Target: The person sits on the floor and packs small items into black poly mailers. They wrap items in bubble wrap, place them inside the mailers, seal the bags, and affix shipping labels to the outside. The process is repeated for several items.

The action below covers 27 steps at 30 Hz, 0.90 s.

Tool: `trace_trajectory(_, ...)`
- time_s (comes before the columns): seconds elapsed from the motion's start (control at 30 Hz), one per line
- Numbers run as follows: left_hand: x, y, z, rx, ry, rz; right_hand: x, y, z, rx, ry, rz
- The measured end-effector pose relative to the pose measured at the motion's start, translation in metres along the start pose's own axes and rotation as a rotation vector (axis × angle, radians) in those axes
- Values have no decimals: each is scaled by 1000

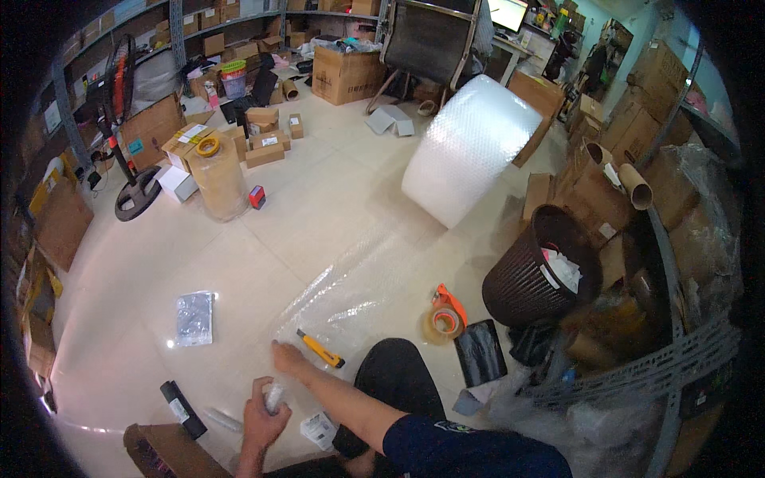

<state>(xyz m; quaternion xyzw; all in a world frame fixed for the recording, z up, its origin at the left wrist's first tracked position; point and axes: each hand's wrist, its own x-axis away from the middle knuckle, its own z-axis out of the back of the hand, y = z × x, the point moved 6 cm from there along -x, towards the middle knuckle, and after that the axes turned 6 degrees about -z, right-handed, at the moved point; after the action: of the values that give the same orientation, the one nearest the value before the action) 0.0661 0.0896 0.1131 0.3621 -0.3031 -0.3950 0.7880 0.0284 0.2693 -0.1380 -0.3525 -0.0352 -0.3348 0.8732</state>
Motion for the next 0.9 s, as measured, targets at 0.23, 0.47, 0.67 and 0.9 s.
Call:
trace_trajectory(0.23, 80, -50, -70, 368, 219, 198, 38, 0, 35, -174, -75, 118)
trace_trajectory(0.47, 110, -94, -121, 366, 209, 186, 168, 69, 201, -655, 263, 145)
trace_trajectory(0.67, 109, -32, -124, 617, 138, 240, 260, 272, 367, 134, 619, -635)
trace_trajectory(0.9, 93, -24, -143, 605, -36, 207, 261, 390, 344, -102, 412, -751)
